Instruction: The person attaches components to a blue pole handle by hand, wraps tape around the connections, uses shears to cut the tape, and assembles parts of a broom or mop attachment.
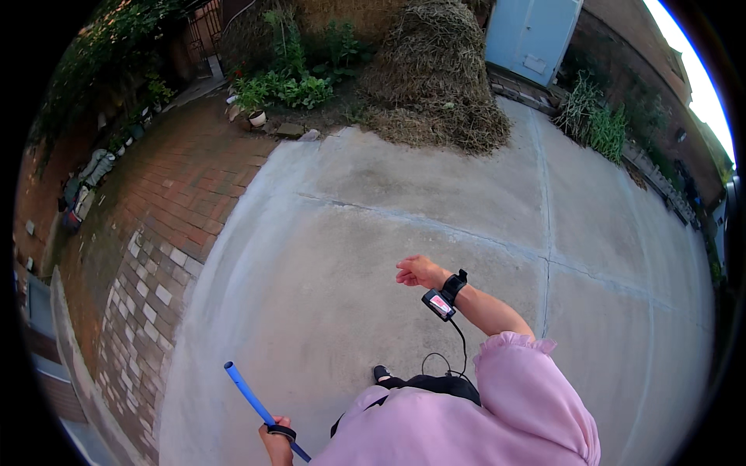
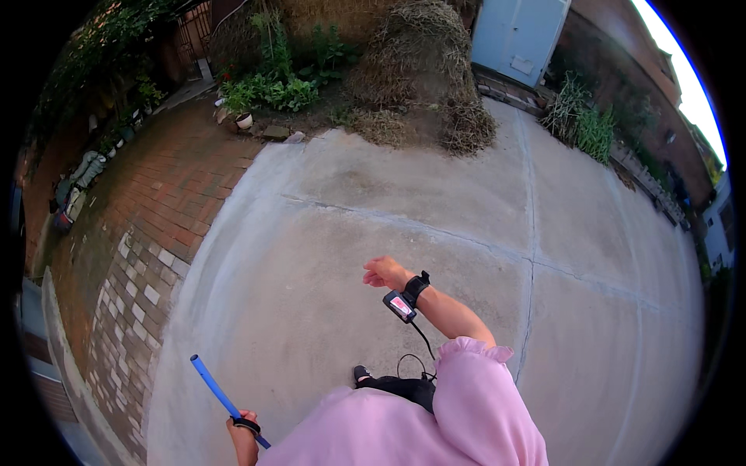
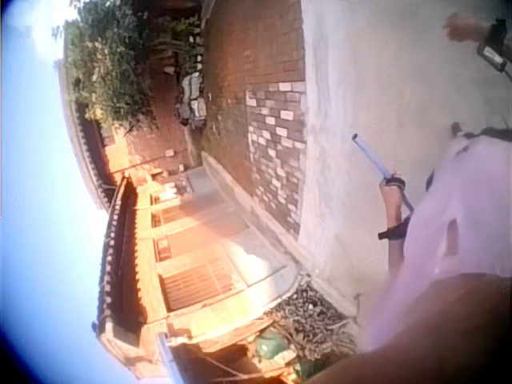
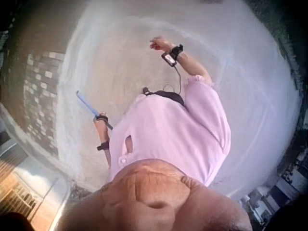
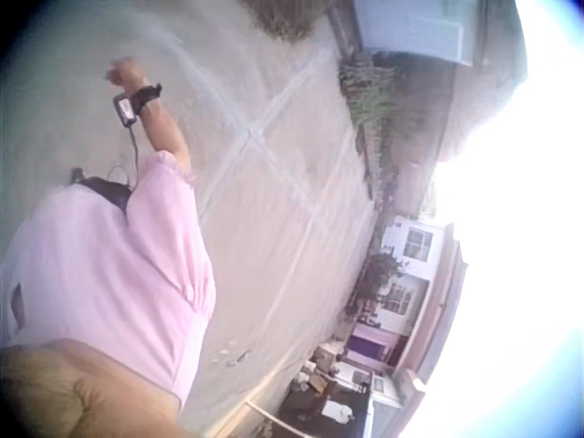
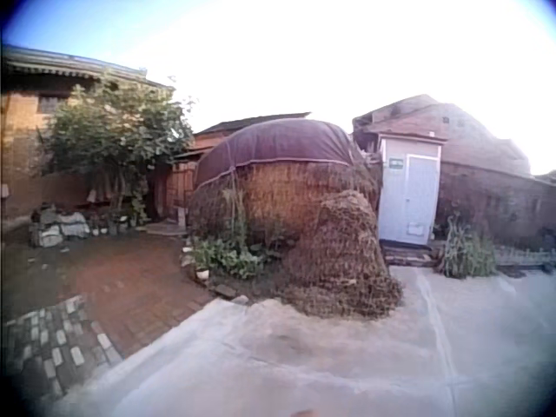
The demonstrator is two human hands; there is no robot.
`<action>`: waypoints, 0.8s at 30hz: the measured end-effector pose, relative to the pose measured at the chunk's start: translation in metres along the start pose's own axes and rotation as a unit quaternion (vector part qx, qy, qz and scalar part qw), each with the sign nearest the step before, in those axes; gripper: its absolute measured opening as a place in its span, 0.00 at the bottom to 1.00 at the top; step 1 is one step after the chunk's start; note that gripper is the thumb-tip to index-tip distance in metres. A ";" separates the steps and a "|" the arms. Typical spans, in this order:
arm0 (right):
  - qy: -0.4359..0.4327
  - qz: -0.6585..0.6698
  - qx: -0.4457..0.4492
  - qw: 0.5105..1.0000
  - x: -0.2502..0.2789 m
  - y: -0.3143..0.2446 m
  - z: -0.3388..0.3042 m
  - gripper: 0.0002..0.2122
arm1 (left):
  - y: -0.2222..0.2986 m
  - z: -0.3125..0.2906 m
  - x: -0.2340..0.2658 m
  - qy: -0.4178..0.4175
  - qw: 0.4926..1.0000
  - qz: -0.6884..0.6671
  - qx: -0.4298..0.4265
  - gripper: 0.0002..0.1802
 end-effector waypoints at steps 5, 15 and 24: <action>-0.117 -0.167 0.034 0.978 -0.133 -0.056 -0.020 0.08 | -0.005 -0.020 0.019 -0.016 0.995 -0.091 -0.026 0.07; -0.545 -0.333 0.180 0.748 -0.481 -0.031 -0.221 0.12 | -0.056 -0.149 0.138 0.138 0.967 -0.212 -0.008 0.09; -0.714 -0.359 0.137 0.586 -0.673 0.103 -0.418 0.12 | -0.149 -0.267 0.261 0.260 0.942 -0.214 0.007 0.06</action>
Point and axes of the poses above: each hand's wrist, its own z-axis towards the middle knuckle, its own x-axis out of the back of the hand, y = z × x, the point moved 8 cm from there along z, towards the middle knuckle, and after that the axes turned 10 degrees about -z, right-handed, at the moved point
